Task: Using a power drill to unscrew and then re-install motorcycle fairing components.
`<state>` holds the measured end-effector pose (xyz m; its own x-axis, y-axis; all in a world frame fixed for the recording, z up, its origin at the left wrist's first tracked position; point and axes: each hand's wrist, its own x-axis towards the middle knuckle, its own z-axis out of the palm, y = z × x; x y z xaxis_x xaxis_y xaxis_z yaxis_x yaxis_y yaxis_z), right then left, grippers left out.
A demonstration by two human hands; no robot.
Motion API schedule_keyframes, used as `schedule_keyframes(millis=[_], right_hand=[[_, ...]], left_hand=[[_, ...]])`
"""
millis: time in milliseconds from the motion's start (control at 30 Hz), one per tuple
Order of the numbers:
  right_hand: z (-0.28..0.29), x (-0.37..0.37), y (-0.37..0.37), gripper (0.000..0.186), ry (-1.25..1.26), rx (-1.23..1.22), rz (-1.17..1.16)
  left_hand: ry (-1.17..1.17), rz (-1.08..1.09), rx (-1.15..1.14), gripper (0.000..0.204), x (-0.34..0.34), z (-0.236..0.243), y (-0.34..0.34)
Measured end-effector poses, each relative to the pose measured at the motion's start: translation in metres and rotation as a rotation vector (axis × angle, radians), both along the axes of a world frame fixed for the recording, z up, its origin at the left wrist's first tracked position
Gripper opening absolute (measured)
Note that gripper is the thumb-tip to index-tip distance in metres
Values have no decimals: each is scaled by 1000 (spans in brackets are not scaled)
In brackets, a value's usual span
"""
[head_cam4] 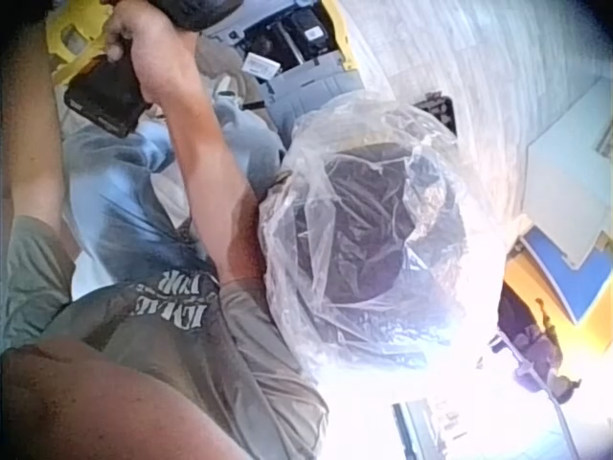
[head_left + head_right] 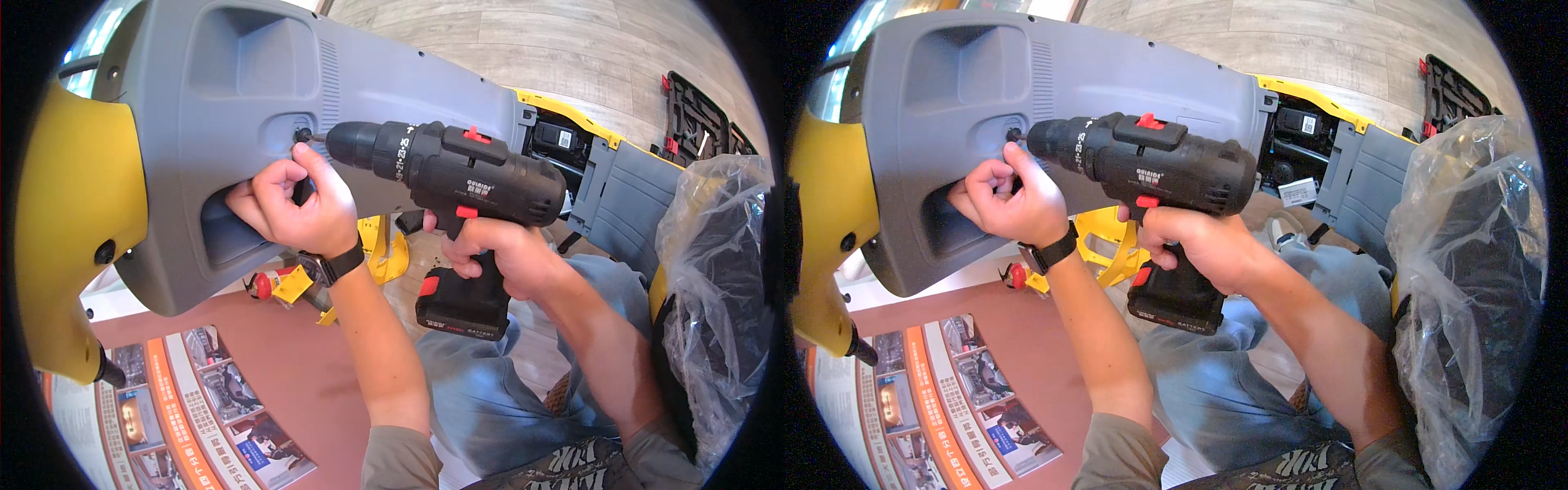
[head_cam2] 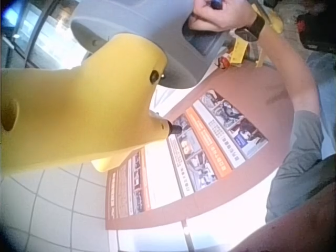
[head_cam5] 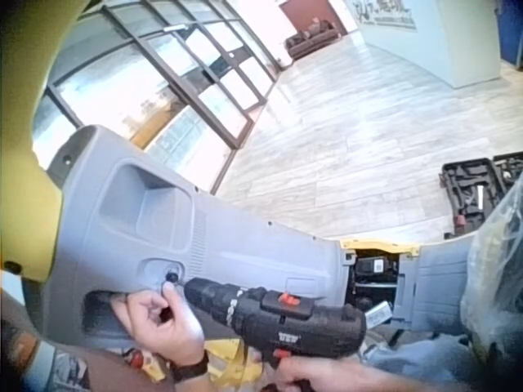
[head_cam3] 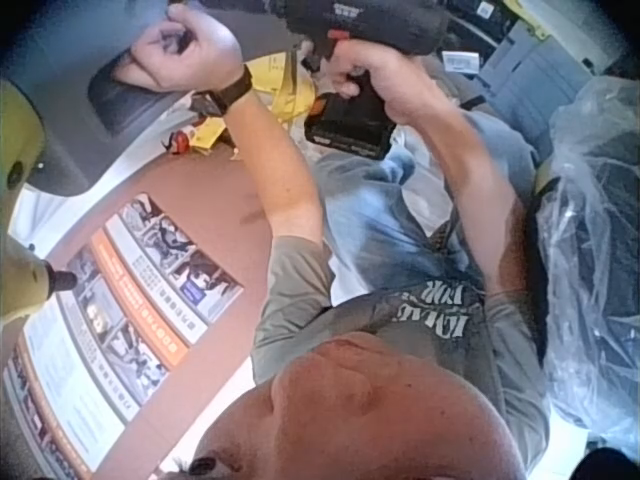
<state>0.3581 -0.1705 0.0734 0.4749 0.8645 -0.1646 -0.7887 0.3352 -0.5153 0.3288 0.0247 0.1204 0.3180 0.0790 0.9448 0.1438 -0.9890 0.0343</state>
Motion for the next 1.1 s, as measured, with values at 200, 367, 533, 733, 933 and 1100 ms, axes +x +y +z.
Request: schedule_keyframes(millis=[200,367,533,733,933,1100], right_hand=[[-9,2,0,31,4,43,3],[-5,4,-2,31,8,34,-1],[-6,2,-3,32,-18,34,13],[-1,-1,-2,38,1,-15,-1],[-9,-8,-7,39,-71,-11,13],[-7,-4,-14,38,79,29,11]], left_hand=[[26,77,68,18,1,0,1],[-23,120,78,30,10,2,-5],[85,176,167,33,1,3,0],[67,188,171,26,1,1,1],[6,112,106,23,-2,-8,3],[-43,127,113,19,-1,-9,-2]])
